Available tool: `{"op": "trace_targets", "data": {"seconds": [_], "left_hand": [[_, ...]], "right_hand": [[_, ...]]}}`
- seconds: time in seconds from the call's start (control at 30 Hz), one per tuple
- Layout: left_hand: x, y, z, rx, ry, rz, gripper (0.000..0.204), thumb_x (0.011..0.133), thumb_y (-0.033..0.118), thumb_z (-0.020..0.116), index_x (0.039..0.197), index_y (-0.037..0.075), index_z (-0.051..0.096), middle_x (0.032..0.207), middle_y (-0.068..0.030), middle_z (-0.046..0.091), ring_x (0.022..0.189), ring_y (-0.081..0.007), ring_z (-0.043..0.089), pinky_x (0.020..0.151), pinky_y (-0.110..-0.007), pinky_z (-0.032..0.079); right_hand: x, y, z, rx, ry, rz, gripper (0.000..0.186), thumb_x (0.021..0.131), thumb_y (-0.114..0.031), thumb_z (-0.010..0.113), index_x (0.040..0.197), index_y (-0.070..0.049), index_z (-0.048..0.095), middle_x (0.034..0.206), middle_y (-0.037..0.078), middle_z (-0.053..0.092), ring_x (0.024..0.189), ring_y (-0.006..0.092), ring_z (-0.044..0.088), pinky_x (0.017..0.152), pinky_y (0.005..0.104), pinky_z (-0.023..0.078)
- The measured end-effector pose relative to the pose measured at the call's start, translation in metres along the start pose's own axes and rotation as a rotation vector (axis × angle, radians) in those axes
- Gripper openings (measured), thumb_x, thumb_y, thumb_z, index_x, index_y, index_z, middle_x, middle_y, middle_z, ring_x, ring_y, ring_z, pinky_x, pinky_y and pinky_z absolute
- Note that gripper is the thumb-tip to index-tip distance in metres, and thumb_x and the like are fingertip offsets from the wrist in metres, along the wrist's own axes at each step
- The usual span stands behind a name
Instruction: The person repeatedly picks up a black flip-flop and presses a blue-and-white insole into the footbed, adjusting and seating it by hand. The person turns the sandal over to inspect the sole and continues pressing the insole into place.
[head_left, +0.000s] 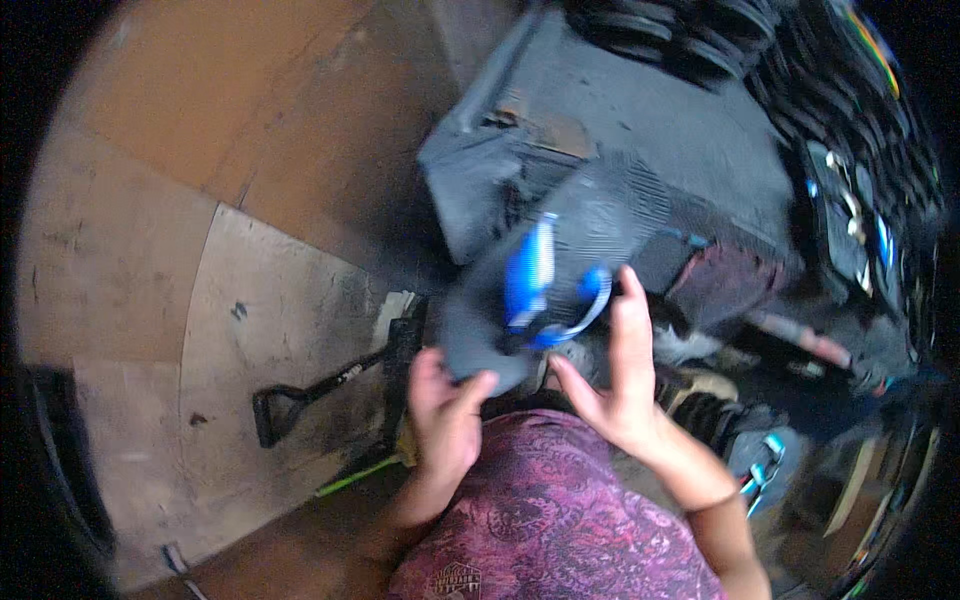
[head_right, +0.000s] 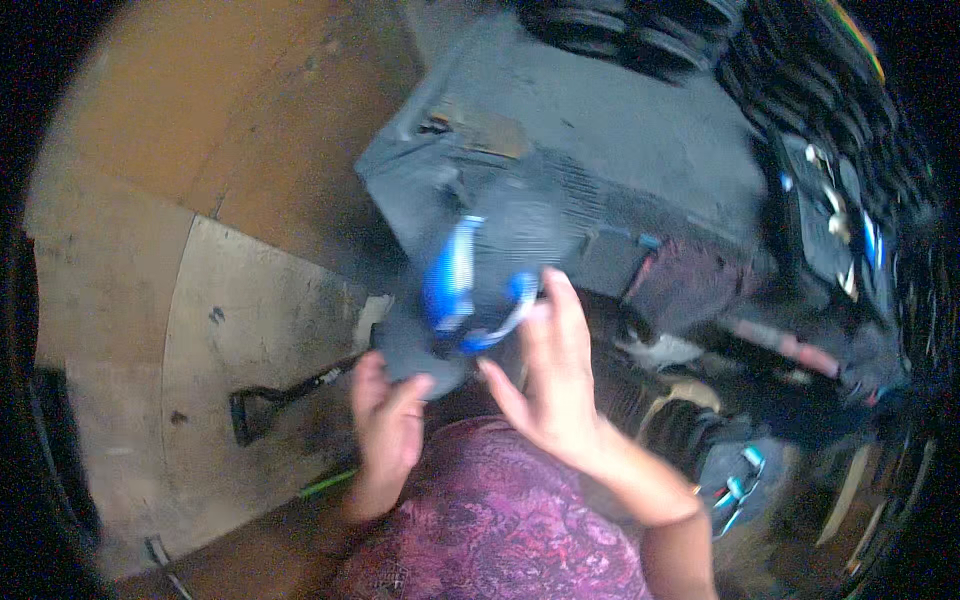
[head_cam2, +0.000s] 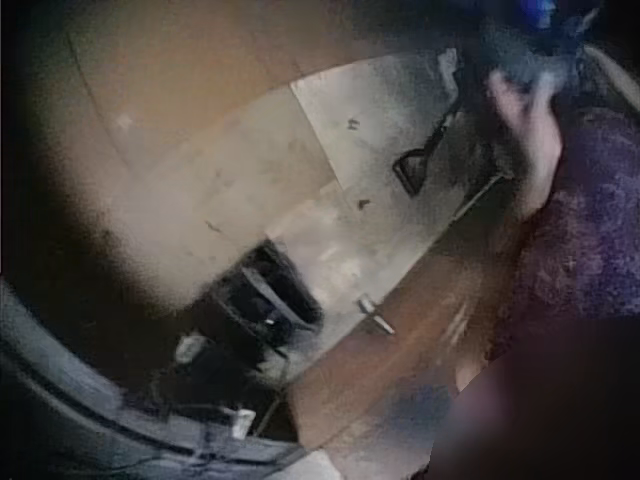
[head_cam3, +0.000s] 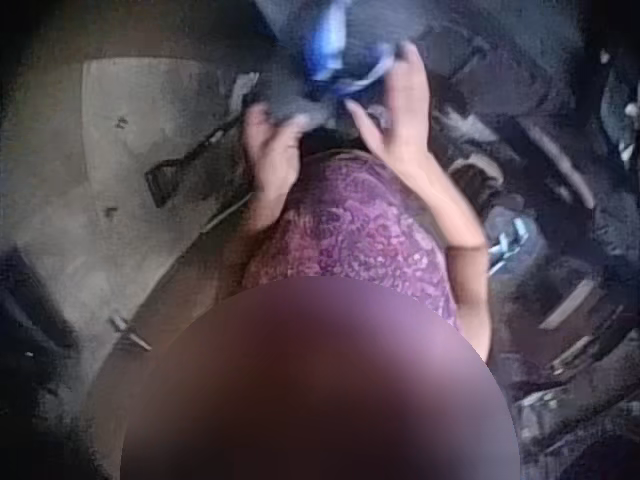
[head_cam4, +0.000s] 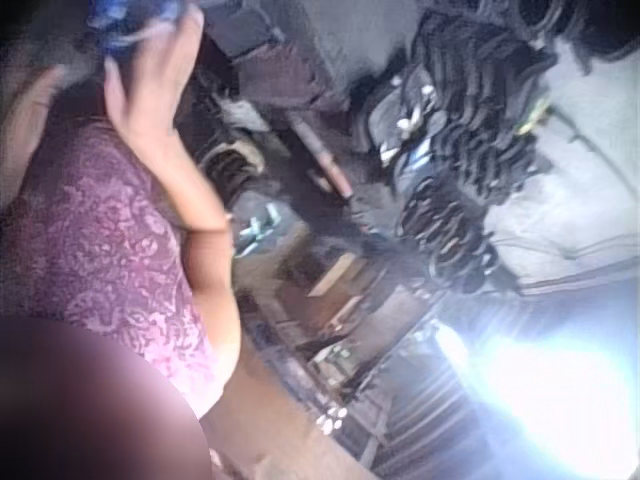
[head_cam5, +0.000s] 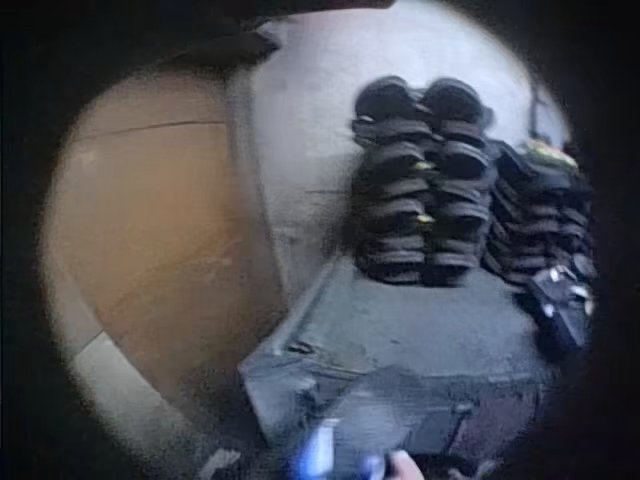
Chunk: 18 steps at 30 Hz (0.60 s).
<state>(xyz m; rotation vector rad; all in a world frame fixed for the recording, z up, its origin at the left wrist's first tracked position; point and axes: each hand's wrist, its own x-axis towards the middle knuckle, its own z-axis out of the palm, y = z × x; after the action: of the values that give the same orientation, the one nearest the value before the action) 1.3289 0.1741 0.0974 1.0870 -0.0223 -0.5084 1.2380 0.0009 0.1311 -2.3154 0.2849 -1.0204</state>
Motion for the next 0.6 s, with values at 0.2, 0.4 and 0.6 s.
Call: {"op": "trace_targets", "data": {"seconds": [0.2,0.4,0.6], "left_hand": [[-0.006,-0.041,0.020,0.153,-0.627,-0.840,0.030,0.097,0.013,0.065,0.122,0.002,0.053,0.110,-0.0126,0.067,0.096,-0.0192,0.069,0.081,-0.033,0.058],[0.052,-0.034,0.012,0.062,-0.751,-0.436,0.036,0.101,0.016,0.060,0.132,0.001,0.051,0.121,-0.0100,0.065,0.107,-0.0210,0.066,0.091,-0.036,0.055],[0.070,-0.039,0.015,0.055,-0.628,-0.534,0.034,0.099,0.010,0.061,0.130,-0.001,0.054,0.122,-0.0106,0.065,0.109,-0.0203,0.065,0.093,-0.039,0.056]], "right_hand": [[-0.030,0.028,-0.025,0.719,0.068,0.803,0.099,0.076,-0.005,0.083,0.156,-0.002,0.024,0.143,0.013,0.050,0.130,0.0207,0.050,0.111,0.0372,0.038],[-0.045,0.043,-0.085,0.521,-0.336,0.718,0.087,0.072,-0.010,0.085,0.148,-0.003,0.044,0.145,0.013,0.053,0.132,0.0219,0.049,0.112,0.0356,0.035],[-0.064,0.032,-0.093,0.403,-0.586,0.676,0.084,0.075,-0.012,0.082,0.150,-0.010,0.043,0.145,0.015,0.054,0.133,0.0260,0.053,0.110,0.0365,0.041]]}}
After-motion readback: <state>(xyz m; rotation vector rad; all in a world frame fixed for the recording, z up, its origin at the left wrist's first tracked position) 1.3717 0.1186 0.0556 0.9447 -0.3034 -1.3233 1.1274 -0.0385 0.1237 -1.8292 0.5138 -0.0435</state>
